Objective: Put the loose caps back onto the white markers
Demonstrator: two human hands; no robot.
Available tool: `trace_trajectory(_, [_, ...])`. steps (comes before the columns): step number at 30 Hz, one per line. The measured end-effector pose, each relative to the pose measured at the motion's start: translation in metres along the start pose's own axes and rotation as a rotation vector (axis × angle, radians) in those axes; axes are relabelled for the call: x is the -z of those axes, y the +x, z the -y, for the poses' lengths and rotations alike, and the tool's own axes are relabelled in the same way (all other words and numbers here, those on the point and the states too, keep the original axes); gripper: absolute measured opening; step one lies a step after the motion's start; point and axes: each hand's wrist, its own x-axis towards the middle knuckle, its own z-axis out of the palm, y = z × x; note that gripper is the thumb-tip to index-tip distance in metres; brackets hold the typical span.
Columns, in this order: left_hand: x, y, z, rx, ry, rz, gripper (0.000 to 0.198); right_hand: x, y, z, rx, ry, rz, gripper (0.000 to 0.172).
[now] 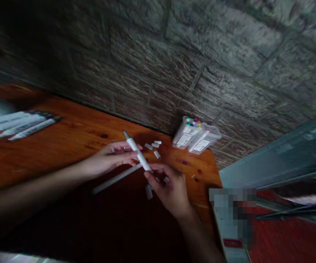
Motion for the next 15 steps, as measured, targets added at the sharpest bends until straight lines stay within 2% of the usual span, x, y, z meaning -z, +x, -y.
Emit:
trace_trajectory(5, [0.0011, 0.0015, 0.0043, 0.030, -0.002, -0.029, 0.023, -0.0003, -0.0024, 0.0025, -0.015, 0.014, 0.026, 0.006])
trace_trajectory(10, [-0.0006, 0.0007, 0.0032, 0.016, 0.020, -0.015, 0.023, 0.0009, -0.0015, 0.0038, 0.023, -0.018, 0.075, 0.004])
trace_trajectory(15, [-0.0018, 0.0007, 0.0016, 0.041, -0.019, -0.035, 0.025, 0.0021, -0.0017, 0.0045, 0.105, -0.014, 0.165, 0.015])
